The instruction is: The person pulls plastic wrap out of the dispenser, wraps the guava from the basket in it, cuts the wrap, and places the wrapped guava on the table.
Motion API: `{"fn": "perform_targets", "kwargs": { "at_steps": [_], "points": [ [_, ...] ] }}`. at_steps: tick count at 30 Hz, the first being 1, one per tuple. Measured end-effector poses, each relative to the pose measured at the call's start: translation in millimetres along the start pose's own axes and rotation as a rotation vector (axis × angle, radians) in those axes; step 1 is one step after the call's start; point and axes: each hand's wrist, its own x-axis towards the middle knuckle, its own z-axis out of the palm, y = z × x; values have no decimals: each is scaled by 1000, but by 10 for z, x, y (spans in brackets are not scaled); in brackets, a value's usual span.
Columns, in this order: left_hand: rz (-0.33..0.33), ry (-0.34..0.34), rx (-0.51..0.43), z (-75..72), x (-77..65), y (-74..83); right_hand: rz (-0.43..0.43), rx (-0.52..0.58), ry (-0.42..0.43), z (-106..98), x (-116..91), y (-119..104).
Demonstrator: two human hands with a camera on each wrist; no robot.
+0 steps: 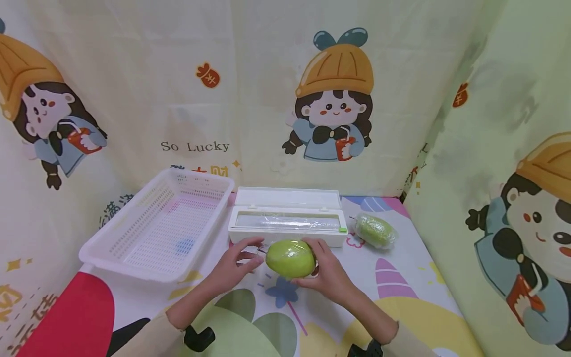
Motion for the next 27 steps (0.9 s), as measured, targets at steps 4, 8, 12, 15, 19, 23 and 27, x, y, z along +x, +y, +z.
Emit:
{"fn": "perform_targets", "kwargs": {
  "at_steps": [4,8,12,15,19,23,27],
  "points": [
    [-83,37,-92,-24,73,45,-48,-65,68,-36,23,-6],
    [-137,-29,-188,-18,149,85,-71,-92,86,-35,25,-3],
    [-144,-128,-238,22,203,126,-108,-92,95,-4,24,-8],
    [-134,-185,-257,54,228,159,-150,-101,103,27,31,-9],
    [-123,-215,-275,74,248,187,-168,-103,106,57,40,-7],
    [-130,-212,-302,85,267,180,-157,-92,105,57,41,-9],
    [-145,-222,-334,109,273,188,-162,-107,117,57,49,-19]
  ]
}}
